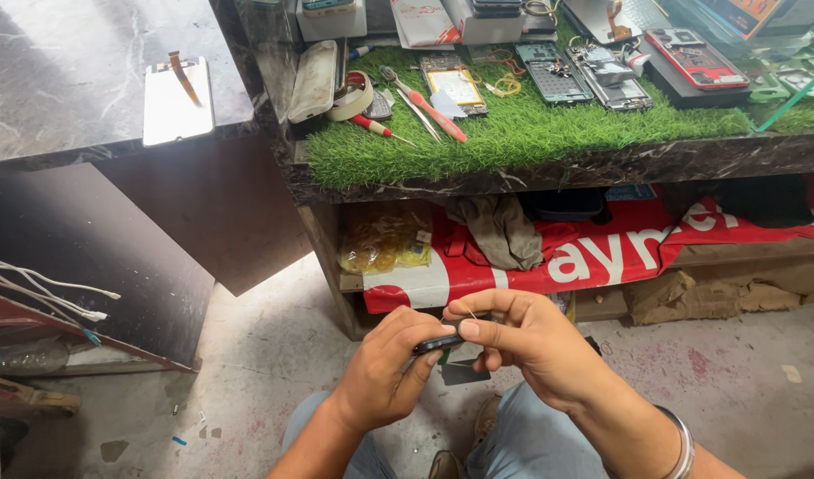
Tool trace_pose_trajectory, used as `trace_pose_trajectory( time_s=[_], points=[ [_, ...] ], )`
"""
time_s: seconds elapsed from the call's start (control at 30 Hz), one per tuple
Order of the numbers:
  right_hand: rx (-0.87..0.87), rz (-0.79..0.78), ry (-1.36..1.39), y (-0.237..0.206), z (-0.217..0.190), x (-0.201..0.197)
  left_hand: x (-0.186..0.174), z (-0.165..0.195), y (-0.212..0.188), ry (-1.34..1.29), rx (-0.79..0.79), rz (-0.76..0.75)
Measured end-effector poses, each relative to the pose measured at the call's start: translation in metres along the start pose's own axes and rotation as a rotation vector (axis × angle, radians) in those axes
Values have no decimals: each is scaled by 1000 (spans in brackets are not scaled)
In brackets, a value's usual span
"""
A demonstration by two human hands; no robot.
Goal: The person applies adhesive from a tube onto a phone midframe, then presses a screen onto the frame and aligns it. They then work on the phone's internal battery area, wipe components with a tissue, and press the assembled phone closed by hand at the repair counter.
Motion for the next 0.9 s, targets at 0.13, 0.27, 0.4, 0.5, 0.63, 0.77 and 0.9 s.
trace_pose_trajectory(
  time_s=[0.13, 0.27, 0.4, 0.5, 0.63, 0.77, 0.9],
  points=[
    [-91, 28, -101, -4, -9, 7, 5, -8, -5, 9, -15, 6],
    [-99, 52, -325, -10, -24, 21, 6, -16, -10, -13, -81, 32],
    [-57, 126, -777, -15, -47, 24, 9, -25, -16, -113, -198, 99],
    [-108, 281, -890, -12, -62, 14, 13, -37, -21, -254, -362, 221],
    [-306, 382, -640, -9, -60, -11, 20, -57, -24, -727, -591, 467],
    [-309, 120, -163, 3, -11, -12, 25, -59, -24, -1026, -680, 548],
    [-309, 108, -6, 8, 29, -5, 31, -56, -24, -1100, -718, 566]
  ],
)
Point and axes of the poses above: each hand's wrist, its own y-axis towards the middle knuckle, its own x-axis out of the palm, z = x × y, the point moved 6 cm from there along y, towards the middle knuckle, and after that the axes turned 3 degrees about -y, right-handed, at the moved point
